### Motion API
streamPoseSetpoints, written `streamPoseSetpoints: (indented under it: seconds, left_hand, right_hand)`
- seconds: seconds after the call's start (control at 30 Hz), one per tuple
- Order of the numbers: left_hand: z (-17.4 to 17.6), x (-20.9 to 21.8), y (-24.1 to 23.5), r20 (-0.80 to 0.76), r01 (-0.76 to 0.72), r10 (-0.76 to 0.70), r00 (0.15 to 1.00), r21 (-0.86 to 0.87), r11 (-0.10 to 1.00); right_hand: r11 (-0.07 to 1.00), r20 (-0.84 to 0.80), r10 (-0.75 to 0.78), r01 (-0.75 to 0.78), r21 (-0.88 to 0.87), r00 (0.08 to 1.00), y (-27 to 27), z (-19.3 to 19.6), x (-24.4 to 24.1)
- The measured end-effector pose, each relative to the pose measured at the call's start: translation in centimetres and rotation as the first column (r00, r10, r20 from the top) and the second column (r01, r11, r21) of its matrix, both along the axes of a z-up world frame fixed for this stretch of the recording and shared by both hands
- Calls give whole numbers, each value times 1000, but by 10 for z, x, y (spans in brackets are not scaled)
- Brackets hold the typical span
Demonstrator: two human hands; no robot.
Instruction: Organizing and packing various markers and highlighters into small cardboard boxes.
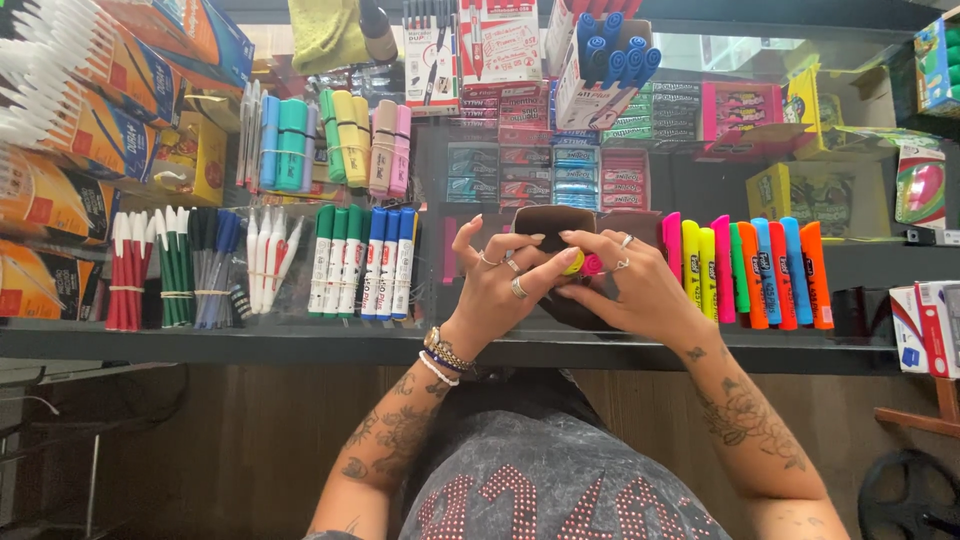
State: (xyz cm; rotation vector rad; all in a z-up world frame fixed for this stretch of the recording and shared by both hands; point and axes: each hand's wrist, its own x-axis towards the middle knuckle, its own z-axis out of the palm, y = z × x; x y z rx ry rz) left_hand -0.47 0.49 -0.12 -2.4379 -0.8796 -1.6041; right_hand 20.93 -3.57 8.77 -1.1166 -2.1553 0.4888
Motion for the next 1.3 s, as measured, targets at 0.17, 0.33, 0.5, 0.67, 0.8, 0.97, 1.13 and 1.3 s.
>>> streamPoseSetpoints:
  seconds: [0.17, 0.33, 0.5, 0.67, 0.8, 0.97, 1.13, 1.3]
  left_hand:
    - [1, 0, 2, -3, 13, -13, 1000, 15, 1000]
    - [-3, -1, 0, -13, -9, 9, 1000, 8, 1000]
    - [-11, -1, -1, -26, -45, 45, 999, 20, 999]
    - [-9, -1, 0, -18, -38, 38, 999, 19, 999]
    - [-3, -3, -1, -39, -27, 28, 999, 23, 999]
    - [8, -1, -2, -2, 0, 0, 1000, 24, 1000]
    - [11, -15, -6, 103, 67, -55, 993, -113, 991]
    - [16, -14, -6, 241, 301, -220, 945, -387, 871]
  right_hand:
    - [1000, 61, -16, 17, -23, 998, 3, 8, -3]
    - [997, 131, -33, 24, 67, 991, 9, -9, 2]
    - [987, 189, -75, 46, 153, 979, 10, -30, 2]
    - [978, 156, -148, 121, 167, 977, 3, -56, 5]
    - [977, 99, -118, 98, 189, 988, -9, -28, 0]
    - [904, -121, -412, 421, 67, 903, -35, -29, 54]
    - [658, 205, -751, 735, 164, 627, -72, -55, 148]
    - [539, 363, -815, 821, 188, 452, -88, -80, 190]
